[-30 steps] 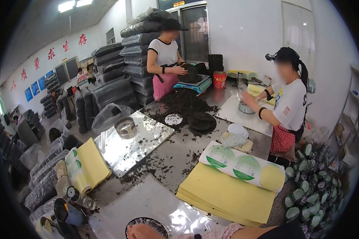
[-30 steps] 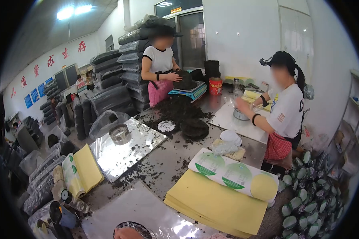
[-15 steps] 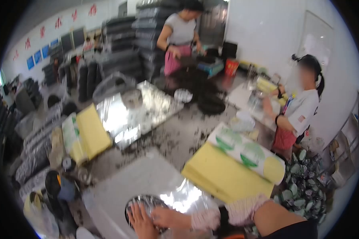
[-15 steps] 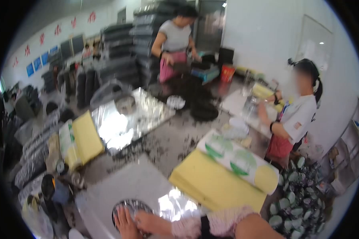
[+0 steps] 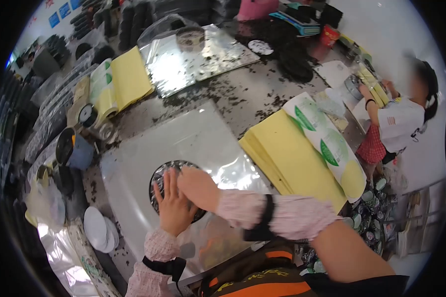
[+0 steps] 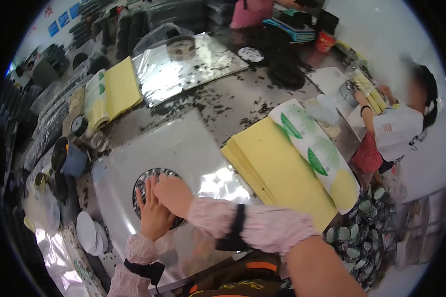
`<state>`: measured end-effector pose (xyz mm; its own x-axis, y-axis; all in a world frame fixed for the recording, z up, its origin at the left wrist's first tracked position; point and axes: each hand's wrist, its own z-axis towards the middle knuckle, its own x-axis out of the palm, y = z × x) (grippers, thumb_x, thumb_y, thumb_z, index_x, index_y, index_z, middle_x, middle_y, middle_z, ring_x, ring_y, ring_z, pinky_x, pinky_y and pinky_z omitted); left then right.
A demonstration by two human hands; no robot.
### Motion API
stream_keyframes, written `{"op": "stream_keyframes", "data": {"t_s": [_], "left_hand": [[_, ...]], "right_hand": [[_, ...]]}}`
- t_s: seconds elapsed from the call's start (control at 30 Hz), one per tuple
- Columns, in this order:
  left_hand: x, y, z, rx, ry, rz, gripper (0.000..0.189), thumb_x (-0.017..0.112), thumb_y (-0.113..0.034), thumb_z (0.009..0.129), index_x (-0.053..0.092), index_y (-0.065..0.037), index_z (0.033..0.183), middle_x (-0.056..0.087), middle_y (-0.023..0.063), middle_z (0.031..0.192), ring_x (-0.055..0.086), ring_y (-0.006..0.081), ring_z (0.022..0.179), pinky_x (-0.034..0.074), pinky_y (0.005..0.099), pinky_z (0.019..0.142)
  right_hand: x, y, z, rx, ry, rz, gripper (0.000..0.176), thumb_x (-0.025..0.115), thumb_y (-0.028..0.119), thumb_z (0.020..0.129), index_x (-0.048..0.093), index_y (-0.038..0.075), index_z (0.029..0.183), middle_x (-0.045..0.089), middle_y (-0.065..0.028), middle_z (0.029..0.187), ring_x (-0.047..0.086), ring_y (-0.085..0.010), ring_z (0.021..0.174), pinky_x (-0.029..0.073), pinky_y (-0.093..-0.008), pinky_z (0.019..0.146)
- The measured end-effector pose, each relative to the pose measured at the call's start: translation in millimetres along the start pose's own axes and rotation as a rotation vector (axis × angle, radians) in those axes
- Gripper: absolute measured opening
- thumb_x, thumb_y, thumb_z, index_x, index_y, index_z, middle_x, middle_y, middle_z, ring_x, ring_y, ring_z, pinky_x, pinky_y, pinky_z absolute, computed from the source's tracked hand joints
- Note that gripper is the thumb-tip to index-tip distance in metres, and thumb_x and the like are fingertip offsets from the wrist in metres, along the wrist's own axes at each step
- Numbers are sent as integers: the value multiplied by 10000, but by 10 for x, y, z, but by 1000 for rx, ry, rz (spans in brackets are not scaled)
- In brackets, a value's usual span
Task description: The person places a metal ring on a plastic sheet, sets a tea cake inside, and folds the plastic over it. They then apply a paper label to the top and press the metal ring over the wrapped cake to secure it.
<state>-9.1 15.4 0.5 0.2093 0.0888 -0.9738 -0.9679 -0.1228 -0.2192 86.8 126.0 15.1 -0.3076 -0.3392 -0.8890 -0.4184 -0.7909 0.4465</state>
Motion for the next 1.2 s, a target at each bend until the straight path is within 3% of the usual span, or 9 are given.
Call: {"op": "stream_keyframes", "data": {"t_s": [0.3, 0.53, 0.7, 0.73, 0.83, 0.87, 0.93, 1.07, 1.2], "left_hand": [[-55, -69, 42, -35, 165, 21, 1021, 691, -497, 794, 238, 75, 1508, 132, 263, 1619, 59, 400, 1521, -30, 610, 1182], [-76, -107, 72, -28, 195, 72, 1016, 662, -493, 812, 212, 90, 1511, 109, 276, 1620, 48, 413, 1519, -25, 602, 1183], [-36, -57, 109, 4, 159, 78, 973, 648, -450, 830, 215, 91, 1512, 118, 275, 1619, 56, 413, 1519, -20, 594, 1186], [-15, -19, 57, 1, 162, 87, 967, 647, -443, 832, 214, 91, 1512, 121, 273, 1619, 58, 414, 1518, -20, 593, 1186], [-53, -73, 66, -15, 146, 77, 950, 662, -427, 832, 240, 94, 1504, 133, 265, 1619, 72, 411, 1518, -17, 589, 1189], [-69, -80, 93, -35, 137, 49, 936, 668, -424, 834, 259, 93, 1499, 137, 262, 1619, 79, 410, 1517, -8, 589, 1190], [-103, -97, 79, -54, 138, 33, 898, 671, -434, 851, 306, 88, 1484, 144, 260, 1618, 95, 402, 1516, 23, 592, 1192], [-44, -31, 40, -56, 90, -28, 840, 627, -480, 886, 321, -23, 1521, 185, 212, 1623, 108, 375, 1520, 34, 617, 1182], [246, 206, -98, 73, 76, -318, 637, 512, -519, 950, 418, -212, 1500, 392, 91, 1555, 271, 320, 1478, 51, 684, 1155]], "right_hand": [[-562, -2454, -1740, 306, -790, -407, 393, 683, 61, 731, 678, 41, 1123, 664, -161, 1130, 614, -350, 1084, 491, -448, 941], [-1091, -2787, -3051, 464, -606, -792, 334, 642, 77, 865, 708, 139, 1186, 649, -175, 1240, 592, -345, 1194, 438, -480, 1042], [-1671, -3142, -3052, 956, -904, 158, 154, 623, 54, 921, 754, 70, 999, 717, -129, 841, 657, -249, 749, 538, -333, 759], [-1730, -4333, -3720, 549, -1226, 396, 161, 575, 84, 948, 722, 38, 996, 688, -88, 885, 567, -162, 717, 493, -301, 695], [-2691, -4759, -4613, 894, -1419, -738, 319, 473, 234, 1008, 609, -10, 1162, 637, -103, 1078, 640, -203, 983, 517, -370, 846], [-2792, -3777, -3556, 635, -1734, 205, 339, 471, 216, 1009, 585, -23, 1221, 643, -126, 1085, 644, -246, 984, 514, -410, 886], [-2029, -3524, -2691, 935, -1341, 424, 338, 483, 179, 1011, 561, -24, 1269, 641, -148, 1168, 626, -277, 1054, 485, -400, 978], [-471, -1269, -1018, -99, -263, 53, 916, 823, 245, 722, 381, 1, 1486, 372, -217, 1541, 379, -367, 1419, 345, -428, 1152], [-239, -487, -554, -434, -81, 87, 939, 716, 506, 790, 378, -73, 1447, 388, -259, 1500, 357, -385, 1427, 349, -461, 1146]]}}
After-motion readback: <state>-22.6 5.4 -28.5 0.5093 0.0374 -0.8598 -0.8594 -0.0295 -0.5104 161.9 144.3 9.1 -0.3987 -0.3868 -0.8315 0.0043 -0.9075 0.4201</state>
